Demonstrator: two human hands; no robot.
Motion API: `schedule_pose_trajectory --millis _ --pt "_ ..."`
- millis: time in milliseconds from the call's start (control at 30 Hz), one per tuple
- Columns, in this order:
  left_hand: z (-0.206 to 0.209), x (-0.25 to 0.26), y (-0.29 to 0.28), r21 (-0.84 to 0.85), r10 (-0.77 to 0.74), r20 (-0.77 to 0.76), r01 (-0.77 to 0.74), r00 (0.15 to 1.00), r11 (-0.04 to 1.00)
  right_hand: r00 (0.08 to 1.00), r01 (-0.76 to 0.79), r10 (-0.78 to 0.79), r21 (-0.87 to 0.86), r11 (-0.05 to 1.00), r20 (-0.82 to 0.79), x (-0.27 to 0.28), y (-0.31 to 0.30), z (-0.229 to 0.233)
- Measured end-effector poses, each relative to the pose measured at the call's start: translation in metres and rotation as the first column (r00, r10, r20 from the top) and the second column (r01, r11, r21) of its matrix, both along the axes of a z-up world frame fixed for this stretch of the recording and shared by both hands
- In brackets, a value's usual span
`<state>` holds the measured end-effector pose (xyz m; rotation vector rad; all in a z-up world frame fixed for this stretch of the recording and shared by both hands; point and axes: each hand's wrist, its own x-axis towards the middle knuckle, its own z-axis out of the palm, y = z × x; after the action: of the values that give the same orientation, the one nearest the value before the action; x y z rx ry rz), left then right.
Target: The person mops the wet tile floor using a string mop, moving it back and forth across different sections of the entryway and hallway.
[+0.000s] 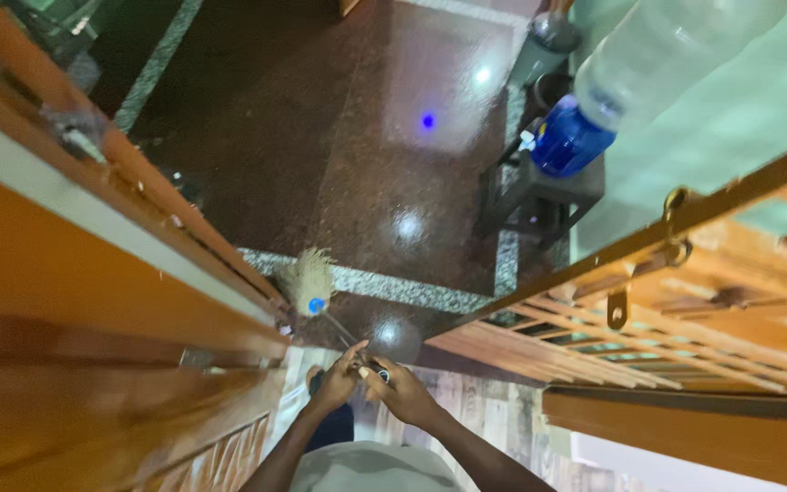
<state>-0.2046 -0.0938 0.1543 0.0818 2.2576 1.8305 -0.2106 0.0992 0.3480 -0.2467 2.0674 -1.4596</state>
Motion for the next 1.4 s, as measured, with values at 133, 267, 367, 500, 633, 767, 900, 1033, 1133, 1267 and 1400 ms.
schedule_pose_trajectory --millis 133,267,367,500,633,767,900,1033,1133,1267,1400 --pt "0.04 -0.035 -0.022 -0.306 -0.029 0.172 0.082 0.985 0.949 0.987 -0.129 0.144 0.191 0.973 -0.068 -0.051 -0.033 0.038" --pt "0.067 -0.069 -0.027 -0.426 0.071 -0.159 -0.133 0.985 0.895 0.998 -0.065 0.061 0.317 0.946 0.024 -0.074 -0.066 0.068" --pt "0.065 -0.094 -0.039 -0.593 0.051 -0.37 -0.278 0.928 0.755 0.944 -0.006 0.079 0.22 0.976 -0.322 -0.086 -0.09 0.076" --pt "0.052 -0.116 -0.063 -0.373 0.154 -0.492 -0.368 0.857 0.852 0.914 0.043 0.166 0.494 0.868 -0.37 -0.114 -0.119 0.075" --pt "0.041 -0.139 -0.089 -0.278 0.123 -0.548 -0.319 0.827 0.906 0.84 -0.168 0.075 -0.127 0.977 -0.537 -0.151 -0.138 0.056" --pt "0.023 -0.166 -0.106 -0.322 0.026 -0.576 -0.255 0.817 0.912 0.922 -0.359 0.258 -0.383 0.851 -0.29 -0.199 -0.155 0.038" --pt "-0.002 -0.191 -0.121 -0.26 0.103 -0.522 -0.274 0.847 0.926 0.841 -0.538 0.472 -0.317 0.781 -0.264 -0.258 -0.167 0.03" --pt "0.025 -0.244 -0.127 -0.13 0.184 -0.496 -0.282 0.849 0.951 0.634 -0.773 0.669 -0.314 0.551 -0.388 -0.331 -0.179 0.04" --pt "0.032 -0.267 -0.127 -0.051 0.25 -0.485 -0.312 0.838 0.949 0.551 -0.826 0.798 -0.297 0.479 -0.244 -0.377 -0.184 0.047" --pt "0.036 -0.301 -0.107 0.108 0.344 -0.49 -0.336 0.801 0.936 0.483 -0.834 0.858 -0.389 0.391 -0.175 -0.439 -0.183 0.042" --pt "0.049 -0.346 -0.07 0.01 0.542 -0.347 -0.575 0.765 0.818 0.448 -0.848 0.862 -0.418 0.325 -0.239 -0.483 -0.171 0.029"
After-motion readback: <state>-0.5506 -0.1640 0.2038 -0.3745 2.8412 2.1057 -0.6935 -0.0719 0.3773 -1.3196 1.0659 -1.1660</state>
